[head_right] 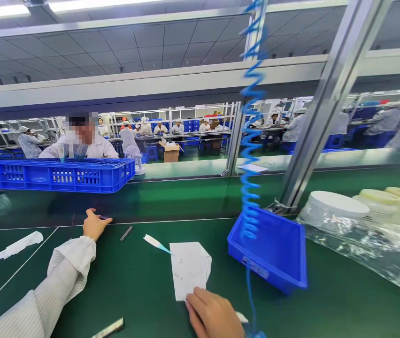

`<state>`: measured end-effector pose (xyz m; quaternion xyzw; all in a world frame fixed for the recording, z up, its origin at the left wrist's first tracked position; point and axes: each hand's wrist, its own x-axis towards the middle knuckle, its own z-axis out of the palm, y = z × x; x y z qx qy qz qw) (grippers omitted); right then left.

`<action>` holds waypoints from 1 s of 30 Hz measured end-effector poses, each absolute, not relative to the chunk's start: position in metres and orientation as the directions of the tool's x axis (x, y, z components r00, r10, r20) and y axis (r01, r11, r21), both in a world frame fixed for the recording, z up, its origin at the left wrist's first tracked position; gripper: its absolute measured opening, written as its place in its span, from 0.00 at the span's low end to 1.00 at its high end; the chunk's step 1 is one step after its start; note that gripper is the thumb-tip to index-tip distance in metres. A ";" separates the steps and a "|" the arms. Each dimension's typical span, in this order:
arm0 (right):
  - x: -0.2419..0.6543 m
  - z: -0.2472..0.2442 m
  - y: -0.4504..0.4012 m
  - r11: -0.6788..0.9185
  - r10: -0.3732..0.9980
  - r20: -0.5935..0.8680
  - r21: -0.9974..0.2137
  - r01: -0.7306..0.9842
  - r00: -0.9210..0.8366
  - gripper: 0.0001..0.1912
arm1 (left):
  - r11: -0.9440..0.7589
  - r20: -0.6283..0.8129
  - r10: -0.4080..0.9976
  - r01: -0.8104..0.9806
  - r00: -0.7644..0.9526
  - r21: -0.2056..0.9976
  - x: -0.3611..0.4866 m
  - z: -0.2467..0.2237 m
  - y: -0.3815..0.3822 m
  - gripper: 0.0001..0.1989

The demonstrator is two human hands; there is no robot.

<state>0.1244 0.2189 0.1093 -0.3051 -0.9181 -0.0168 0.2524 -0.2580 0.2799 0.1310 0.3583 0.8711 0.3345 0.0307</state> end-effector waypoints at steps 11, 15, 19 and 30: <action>0.120 0.122 0.211 0.694 0.653 0.515 -0.112 0.712 -0.555 0.15 | 0.400 0.148 0.770 0.650 -0.621 0.646 -0.226 0.132 0.192 0.25; 0.141 0.122 0.220 0.525 0.715 0.595 -0.111 0.844 -0.366 0.13 | 0.340 0.171 0.802 0.673 -0.573 0.657 -0.218 0.144 0.165 0.36; 0.185 0.128 0.254 0.281 0.768 0.620 -0.099 0.955 -0.161 0.16 | 0.302 0.180 0.827 0.690 -0.533 0.658 -0.215 0.159 0.146 0.34; 0.261 0.150 0.281 0.179 0.758 0.638 0.000 0.984 -0.138 0.03 | 0.290 0.024 0.891 0.609 -0.453 0.739 -0.216 0.121 0.101 0.34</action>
